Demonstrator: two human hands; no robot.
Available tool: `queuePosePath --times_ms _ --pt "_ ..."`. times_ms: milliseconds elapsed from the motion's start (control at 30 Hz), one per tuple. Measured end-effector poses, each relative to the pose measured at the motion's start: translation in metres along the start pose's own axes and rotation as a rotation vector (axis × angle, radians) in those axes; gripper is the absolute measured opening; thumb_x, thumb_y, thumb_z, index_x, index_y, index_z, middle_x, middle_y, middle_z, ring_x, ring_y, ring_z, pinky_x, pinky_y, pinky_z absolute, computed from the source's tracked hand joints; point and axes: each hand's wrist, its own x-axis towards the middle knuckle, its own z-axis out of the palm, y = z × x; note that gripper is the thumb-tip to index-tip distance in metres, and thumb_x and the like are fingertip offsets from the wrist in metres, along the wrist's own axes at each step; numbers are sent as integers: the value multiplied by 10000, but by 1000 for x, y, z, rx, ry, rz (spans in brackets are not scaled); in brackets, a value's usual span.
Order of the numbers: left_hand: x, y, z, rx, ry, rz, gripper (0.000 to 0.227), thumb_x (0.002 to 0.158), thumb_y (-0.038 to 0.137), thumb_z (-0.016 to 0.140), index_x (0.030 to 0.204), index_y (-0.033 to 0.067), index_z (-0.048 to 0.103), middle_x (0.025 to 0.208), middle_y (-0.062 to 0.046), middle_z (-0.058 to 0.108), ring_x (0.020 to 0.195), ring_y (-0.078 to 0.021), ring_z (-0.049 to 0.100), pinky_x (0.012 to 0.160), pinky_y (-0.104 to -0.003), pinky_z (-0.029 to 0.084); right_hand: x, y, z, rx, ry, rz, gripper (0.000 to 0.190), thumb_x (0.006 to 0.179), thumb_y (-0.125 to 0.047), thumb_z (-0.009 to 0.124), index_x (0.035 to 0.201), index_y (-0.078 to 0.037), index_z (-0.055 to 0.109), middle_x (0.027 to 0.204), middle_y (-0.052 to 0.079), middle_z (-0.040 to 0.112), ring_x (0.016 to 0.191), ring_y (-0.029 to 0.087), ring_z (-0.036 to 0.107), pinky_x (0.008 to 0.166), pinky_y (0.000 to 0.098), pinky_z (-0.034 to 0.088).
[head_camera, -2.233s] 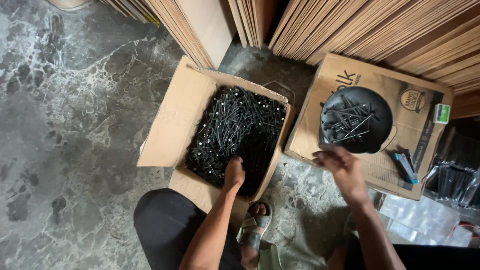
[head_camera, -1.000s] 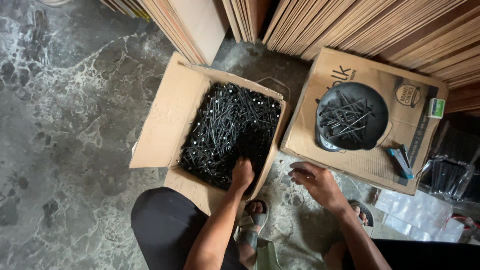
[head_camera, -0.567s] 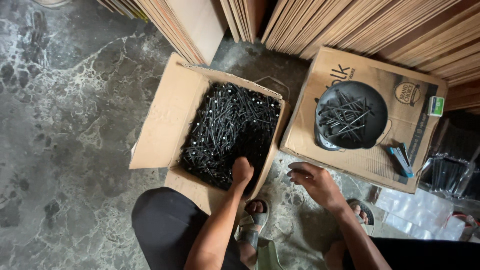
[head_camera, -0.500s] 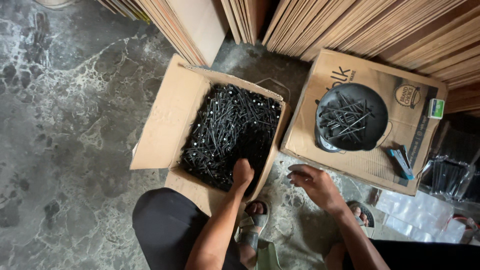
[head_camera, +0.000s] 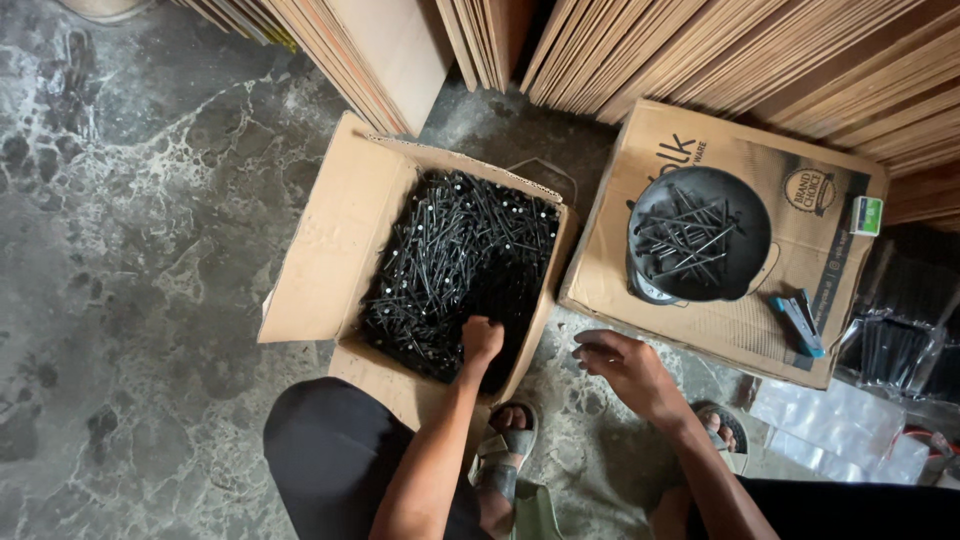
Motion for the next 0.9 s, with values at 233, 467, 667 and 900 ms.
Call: queuePosePath --times_ms 233,467,667,900 --pt "-54 48 -50 -438 1 -309 167 665 146 598 713 4 670 574 -122 618 478 -185 602 453 -274 467 11 16 11 70 -14 -59 257 798 -62 619 1042 1 667 908 235 692 815 300 689 745 390 565" --pt "-149 149 -97 -780 -173 -17 145 681 157 654 752 49 720 605 -102 601 576 -149 556 502 -230 437 28 43 25 -184 183 -47 195 821 -252 629 973 -148 694 810 83 710 725 199 692 674 323 571" --pt "-176 185 -109 -612 -355 305 143 753 149 665 870 90 723 649 -105 634 569 -117 576 521 -238 496 17 15 17 -42 315 -72 197 820 -246 657 956 -109 699 800 103 702 715 203 679 667 338 571" --pt "-211 233 -153 -399 -382 474 218 812 218 624 921 46 700 779 -182 663 695 -272 649 611 -338 532 5 5 -15 174 385 -169 174 821 -113 630 900 28 692 735 197 668 661 245 638 626 398 545"
